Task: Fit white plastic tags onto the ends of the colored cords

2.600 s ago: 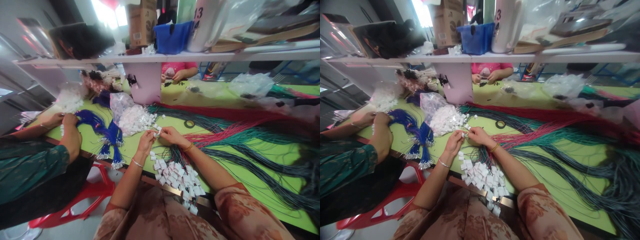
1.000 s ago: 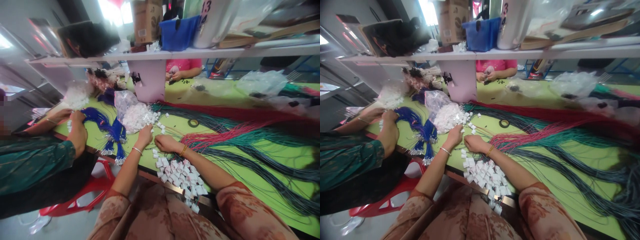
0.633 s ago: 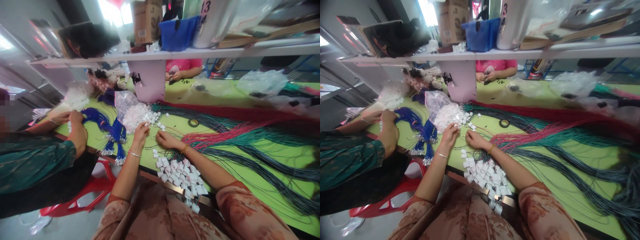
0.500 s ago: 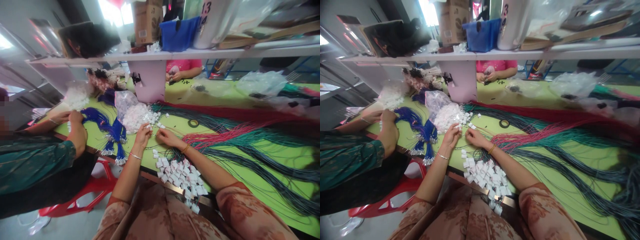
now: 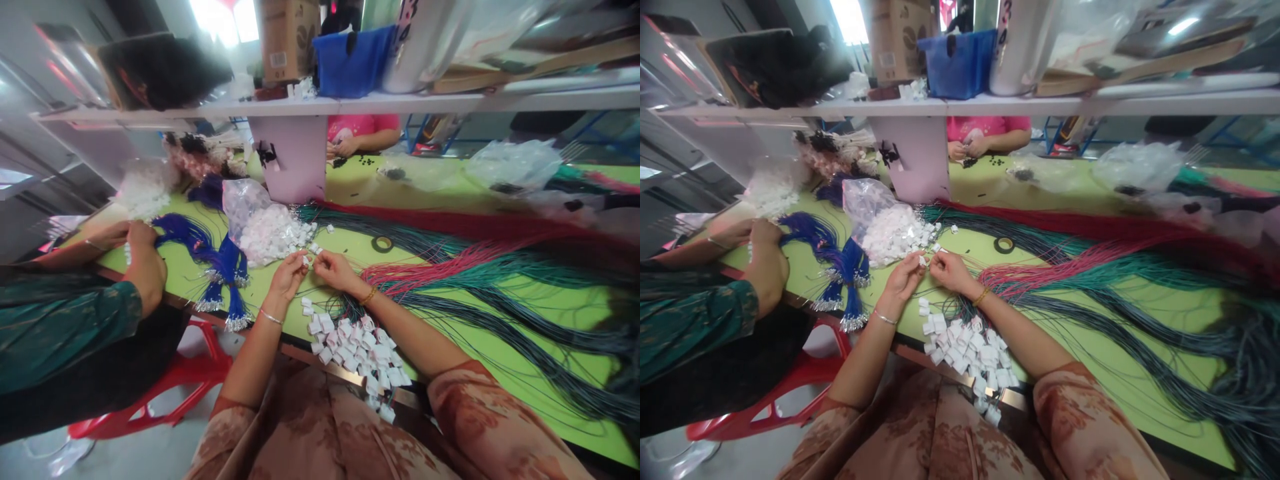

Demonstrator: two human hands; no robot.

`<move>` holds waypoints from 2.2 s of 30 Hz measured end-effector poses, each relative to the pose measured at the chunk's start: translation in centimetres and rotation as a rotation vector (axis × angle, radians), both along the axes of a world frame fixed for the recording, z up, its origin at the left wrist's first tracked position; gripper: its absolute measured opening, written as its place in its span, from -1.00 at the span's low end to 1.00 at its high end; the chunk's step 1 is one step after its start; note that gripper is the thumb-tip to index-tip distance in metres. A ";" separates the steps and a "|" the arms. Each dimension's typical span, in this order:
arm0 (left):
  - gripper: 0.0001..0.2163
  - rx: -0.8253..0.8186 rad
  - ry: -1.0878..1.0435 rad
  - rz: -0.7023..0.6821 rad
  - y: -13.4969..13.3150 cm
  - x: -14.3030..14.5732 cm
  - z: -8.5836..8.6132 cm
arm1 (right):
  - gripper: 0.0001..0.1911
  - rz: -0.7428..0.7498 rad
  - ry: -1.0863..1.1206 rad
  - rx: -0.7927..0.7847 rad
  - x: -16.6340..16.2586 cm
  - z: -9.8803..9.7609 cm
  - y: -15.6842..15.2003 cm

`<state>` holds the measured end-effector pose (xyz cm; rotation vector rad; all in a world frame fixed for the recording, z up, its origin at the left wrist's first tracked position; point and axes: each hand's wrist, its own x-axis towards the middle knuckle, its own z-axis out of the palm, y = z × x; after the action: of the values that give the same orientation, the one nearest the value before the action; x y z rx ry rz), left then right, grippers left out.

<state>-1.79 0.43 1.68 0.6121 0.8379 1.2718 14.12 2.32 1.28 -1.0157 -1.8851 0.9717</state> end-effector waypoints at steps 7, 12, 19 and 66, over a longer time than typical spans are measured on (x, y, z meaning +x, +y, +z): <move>-0.77 -0.023 0.014 0.032 0.1 -0.2 -0.2 | -0.84 -0.031 0.023 -0.071 0.1 -0.4 0.5; -0.77 0.005 0.117 0.058 -0.2 0.5 -0.4 | -0.82 -0.041 -0.005 -0.091 -0.3 -0.4 0.6; -0.75 0.034 0.232 0.151 -0.4 1.4 -0.9 | -0.80 0.023 -0.078 0.002 0.1 -0.2 0.5; -0.83 0.018 -0.086 -0.106 -0.2 0.0 -1.2 | -0.78 -0.031 -0.025 -0.096 1.5 0.6 0.8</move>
<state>-1.82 0.25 0.48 0.6042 0.7141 1.2023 15.58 3.09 1.92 -1.1145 -1.8521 1.0443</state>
